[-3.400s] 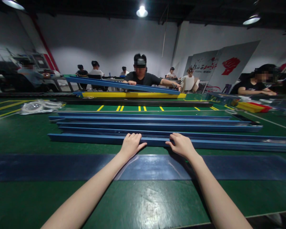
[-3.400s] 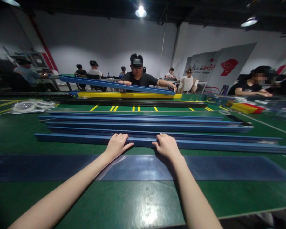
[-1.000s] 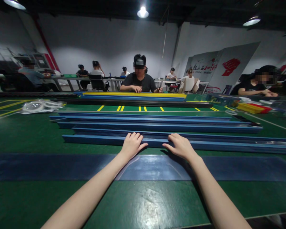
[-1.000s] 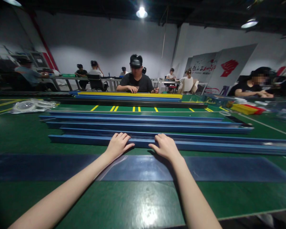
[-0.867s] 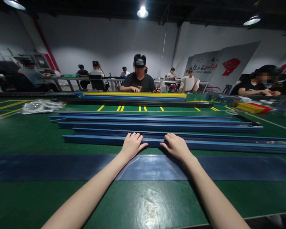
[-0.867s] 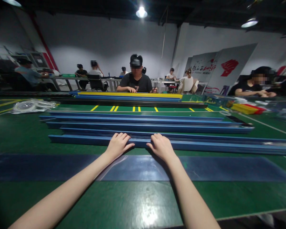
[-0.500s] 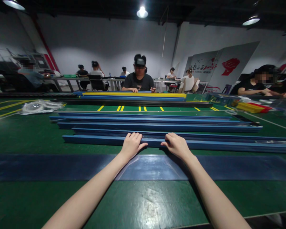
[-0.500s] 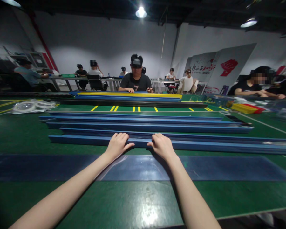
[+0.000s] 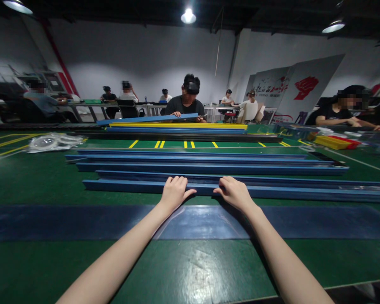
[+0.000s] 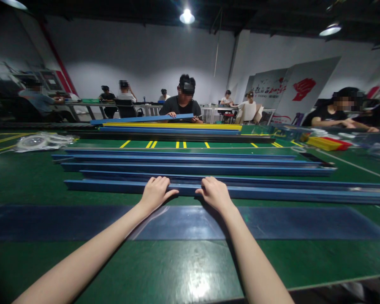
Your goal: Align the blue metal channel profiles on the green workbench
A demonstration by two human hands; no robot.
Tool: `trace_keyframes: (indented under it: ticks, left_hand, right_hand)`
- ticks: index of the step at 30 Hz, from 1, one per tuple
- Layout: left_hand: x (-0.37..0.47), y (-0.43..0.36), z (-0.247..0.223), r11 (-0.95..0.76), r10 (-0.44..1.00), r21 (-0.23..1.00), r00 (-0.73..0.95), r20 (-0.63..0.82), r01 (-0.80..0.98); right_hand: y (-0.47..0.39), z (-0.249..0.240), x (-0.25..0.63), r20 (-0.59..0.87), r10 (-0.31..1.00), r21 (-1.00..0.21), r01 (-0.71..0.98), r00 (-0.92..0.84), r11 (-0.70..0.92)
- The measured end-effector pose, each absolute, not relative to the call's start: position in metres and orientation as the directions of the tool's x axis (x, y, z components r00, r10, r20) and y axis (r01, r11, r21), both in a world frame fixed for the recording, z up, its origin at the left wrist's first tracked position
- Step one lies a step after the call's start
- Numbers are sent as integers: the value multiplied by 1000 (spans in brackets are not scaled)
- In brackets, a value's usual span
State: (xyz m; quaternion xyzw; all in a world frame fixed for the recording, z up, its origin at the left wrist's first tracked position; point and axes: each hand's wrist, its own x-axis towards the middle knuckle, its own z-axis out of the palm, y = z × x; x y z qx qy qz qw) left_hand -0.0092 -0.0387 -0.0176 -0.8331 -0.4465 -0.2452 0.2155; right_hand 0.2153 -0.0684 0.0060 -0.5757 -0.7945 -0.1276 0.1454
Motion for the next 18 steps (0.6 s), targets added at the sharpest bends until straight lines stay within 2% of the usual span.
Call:
trace_keyframes:
  ticks: [18]
  left_hand:
    - [-11, -39, -18, -511, 638, -146, 487, 596, 847]
  right_hand:
    - [-68, 8, 216, 366, 885, 29, 954, -289, 300]
